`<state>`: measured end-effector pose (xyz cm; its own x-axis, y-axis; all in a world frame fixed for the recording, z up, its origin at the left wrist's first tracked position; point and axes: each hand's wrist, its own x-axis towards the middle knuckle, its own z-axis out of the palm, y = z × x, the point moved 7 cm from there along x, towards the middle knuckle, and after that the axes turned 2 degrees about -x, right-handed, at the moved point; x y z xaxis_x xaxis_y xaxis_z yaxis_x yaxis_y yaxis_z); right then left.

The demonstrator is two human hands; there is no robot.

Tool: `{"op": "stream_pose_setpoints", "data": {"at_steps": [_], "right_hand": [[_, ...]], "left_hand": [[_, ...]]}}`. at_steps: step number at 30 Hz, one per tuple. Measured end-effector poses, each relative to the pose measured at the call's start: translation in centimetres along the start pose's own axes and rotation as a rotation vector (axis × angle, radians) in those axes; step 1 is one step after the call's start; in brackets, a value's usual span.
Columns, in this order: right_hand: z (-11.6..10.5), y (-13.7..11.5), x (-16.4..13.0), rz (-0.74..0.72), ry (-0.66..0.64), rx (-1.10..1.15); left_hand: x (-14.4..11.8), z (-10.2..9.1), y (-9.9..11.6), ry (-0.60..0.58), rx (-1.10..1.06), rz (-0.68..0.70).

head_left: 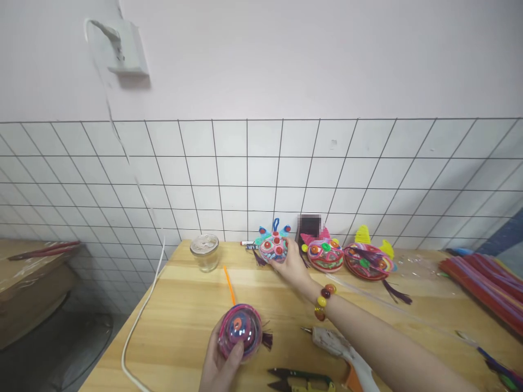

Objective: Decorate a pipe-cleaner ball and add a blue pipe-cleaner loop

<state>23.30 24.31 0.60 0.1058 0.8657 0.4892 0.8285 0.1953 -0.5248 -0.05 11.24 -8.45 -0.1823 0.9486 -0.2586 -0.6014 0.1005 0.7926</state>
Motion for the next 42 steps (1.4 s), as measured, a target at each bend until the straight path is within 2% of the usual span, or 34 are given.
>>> {"op": "stream_pose_setpoints", "data": {"at_steps": [4, 11, 18, 25, 29, 36, 42], "right_hand": [[-0.1, 0.5, 0.2, 0.012, 0.046, 0.002], [0.2, 1.5, 0.5, 0.067, -0.018, 0.012], [-0.5, 2.5, 0.1, 0.102, -0.073, 0.011], [-1.2, 2.9, 0.4, 0.125, -0.082, -0.006], [-1.2, 2.6, 0.9, 0.145, -0.082, -0.043], [-1.8, 1.7, 1.7, 0.099, -0.066, -0.118], [-2.5, 2.5, 2.1, 0.074, -0.063, -0.05]], "left_hand": [[-0.1, 0.2, 0.1, -0.018, 0.012, -0.002], [0.1, 0.1, -0.1, -0.009, 0.017, -0.029], [0.4, -0.2, -0.3, -0.004, 0.03, -0.014], [0.7, 0.2, -0.5, -0.07, 0.019, 0.0], [0.7, 0.0, -0.4, -0.046, 0.011, 0.0], [0.6, -0.1, -0.2, -0.028, 0.017, -0.001], [0.5, 0.0, -0.3, -0.034, 0.013, -0.006]]}}
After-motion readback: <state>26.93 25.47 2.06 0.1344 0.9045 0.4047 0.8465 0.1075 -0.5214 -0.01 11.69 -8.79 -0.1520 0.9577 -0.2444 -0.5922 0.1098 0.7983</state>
